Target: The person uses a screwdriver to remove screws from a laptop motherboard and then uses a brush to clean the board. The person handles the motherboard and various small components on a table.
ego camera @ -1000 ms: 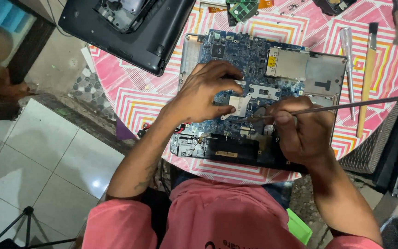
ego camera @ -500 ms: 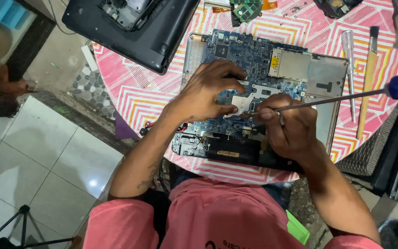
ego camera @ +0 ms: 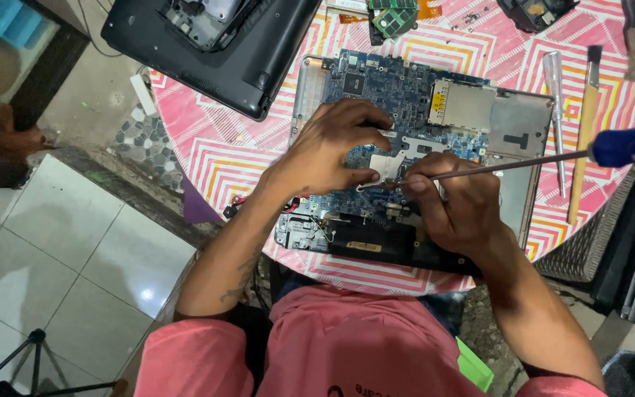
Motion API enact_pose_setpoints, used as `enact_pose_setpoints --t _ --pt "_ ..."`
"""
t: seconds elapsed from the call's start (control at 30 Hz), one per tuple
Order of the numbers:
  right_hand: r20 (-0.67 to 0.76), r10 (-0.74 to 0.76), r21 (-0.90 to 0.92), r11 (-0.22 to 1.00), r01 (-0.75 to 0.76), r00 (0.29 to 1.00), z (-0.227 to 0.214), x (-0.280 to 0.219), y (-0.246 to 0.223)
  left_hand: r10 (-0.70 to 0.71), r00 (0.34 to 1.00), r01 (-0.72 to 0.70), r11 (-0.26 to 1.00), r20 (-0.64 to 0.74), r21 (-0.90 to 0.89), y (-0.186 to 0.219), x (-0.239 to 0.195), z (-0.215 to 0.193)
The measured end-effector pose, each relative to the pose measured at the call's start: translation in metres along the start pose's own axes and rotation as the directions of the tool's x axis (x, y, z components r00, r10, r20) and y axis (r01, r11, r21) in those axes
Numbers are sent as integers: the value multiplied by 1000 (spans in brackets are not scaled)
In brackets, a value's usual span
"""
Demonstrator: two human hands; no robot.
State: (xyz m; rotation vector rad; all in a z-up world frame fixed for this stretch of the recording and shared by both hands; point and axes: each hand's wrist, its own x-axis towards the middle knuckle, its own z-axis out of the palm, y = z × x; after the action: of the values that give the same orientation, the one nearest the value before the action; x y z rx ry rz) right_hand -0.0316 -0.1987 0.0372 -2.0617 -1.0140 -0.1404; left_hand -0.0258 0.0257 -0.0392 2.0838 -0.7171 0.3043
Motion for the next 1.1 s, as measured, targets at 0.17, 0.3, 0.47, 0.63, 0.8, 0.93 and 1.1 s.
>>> enact_pose_setpoints --t 0.17,0.3,0.47,0.63,0.8,0.93,1.1 --pt "22 -80 -22 997 81 997 1 12 -10 -18 1000 18 1000 2 12 4 0 -2" --pt "52 -141 10 990 141 989 3 23 -26 -55 998 54 998 42 37 11 2 -6" --pt "163 -150 28 989 148 975 -10 37 -41 -114 989 110 993 93 50 11 4 -7" --pt "210 -147 43 989 141 967 -15 38 -42 -17 998 22 997 64 -70 8 5 -12" --pt "153 -109 78 992 98 982 -12 36 -40 37 999 -37 999 3 -24 3 2 -4" --pt "117 -120 78 991 111 986 -11 34 -34 5 1000 -5 1000 18 -30 1 2 1" --pt "106 -129 85 989 121 986 -10 31 -26 -6 999 7 1000 34 -29 8 4 -6"
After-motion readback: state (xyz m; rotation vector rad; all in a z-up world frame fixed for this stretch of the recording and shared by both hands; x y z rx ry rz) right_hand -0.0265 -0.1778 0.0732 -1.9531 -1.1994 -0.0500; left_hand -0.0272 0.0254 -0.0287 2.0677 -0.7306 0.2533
